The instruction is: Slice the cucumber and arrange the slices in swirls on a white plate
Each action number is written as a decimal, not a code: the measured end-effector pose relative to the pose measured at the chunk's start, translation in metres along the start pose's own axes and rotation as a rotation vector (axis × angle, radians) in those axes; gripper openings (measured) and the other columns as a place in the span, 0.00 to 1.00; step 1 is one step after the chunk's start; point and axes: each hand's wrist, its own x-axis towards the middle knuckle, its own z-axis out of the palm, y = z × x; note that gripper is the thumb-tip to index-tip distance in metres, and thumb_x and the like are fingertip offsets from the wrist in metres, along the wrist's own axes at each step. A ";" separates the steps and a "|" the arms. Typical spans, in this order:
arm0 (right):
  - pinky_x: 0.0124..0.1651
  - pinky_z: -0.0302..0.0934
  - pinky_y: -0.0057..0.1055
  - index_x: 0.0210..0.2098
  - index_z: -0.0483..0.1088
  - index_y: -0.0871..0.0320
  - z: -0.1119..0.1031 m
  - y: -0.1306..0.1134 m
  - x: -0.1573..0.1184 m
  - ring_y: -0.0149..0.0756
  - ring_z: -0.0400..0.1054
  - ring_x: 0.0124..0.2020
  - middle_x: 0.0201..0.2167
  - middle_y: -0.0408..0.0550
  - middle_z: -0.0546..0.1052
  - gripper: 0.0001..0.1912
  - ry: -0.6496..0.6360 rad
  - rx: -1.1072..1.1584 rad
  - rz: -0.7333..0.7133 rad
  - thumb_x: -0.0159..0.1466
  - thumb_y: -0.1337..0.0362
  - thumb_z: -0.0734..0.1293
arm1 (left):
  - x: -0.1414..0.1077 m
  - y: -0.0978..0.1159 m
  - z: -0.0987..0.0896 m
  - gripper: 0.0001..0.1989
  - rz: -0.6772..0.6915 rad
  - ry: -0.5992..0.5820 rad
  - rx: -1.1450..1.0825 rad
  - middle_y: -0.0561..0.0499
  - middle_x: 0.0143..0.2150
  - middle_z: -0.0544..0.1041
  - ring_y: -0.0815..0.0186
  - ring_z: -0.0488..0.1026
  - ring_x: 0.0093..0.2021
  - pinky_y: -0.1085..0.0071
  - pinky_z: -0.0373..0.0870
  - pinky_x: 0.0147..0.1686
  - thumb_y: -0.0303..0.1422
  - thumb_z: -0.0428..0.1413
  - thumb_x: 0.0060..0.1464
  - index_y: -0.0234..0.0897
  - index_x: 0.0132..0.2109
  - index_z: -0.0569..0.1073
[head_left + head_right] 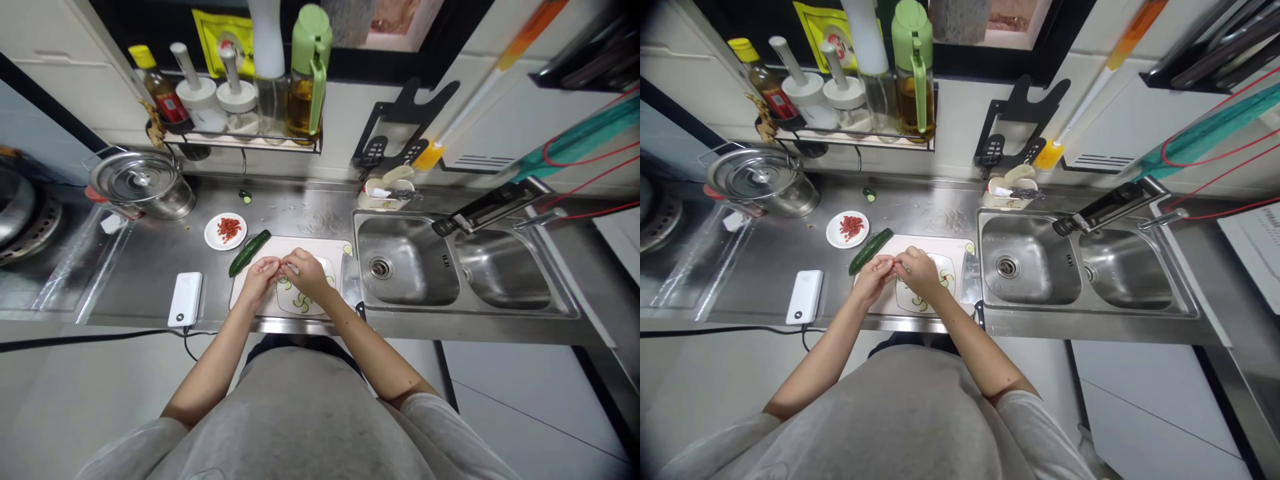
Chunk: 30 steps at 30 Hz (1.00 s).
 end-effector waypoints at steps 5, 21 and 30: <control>0.40 0.54 0.28 0.33 0.72 0.57 0.002 0.003 0.001 0.33 0.63 0.38 0.35 0.45 0.71 0.07 0.026 -0.017 -0.009 0.64 0.65 0.62 | -0.004 0.000 0.003 0.19 -0.031 -0.006 0.014 0.52 0.30 0.78 0.72 0.74 0.29 0.76 0.72 0.34 0.36 0.69 0.39 0.32 0.37 0.74; 0.36 0.55 0.27 0.32 0.70 0.57 0.023 0.009 -0.047 0.30 0.62 0.33 0.32 0.43 0.70 0.03 -0.159 0.209 0.051 0.62 0.68 0.64 | -0.042 -0.031 -0.025 0.18 -0.235 -0.008 0.053 0.50 0.31 0.79 0.71 0.75 0.30 0.75 0.72 0.36 0.34 0.70 0.38 0.33 0.37 0.74; 0.35 0.55 0.26 0.31 0.69 0.57 0.028 0.019 -0.057 0.28 0.63 0.30 0.30 0.42 0.72 0.02 -0.183 0.273 0.140 0.61 0.68 0.64 | -0.049 -0.043 -0.026 0.18 -0.297 0.037 0.022 0.49 0.30 0.79 0.69 0.77 0.30 0.75 0.74 0.34 0.33 0.70 0.40 0.33 0.37 0.73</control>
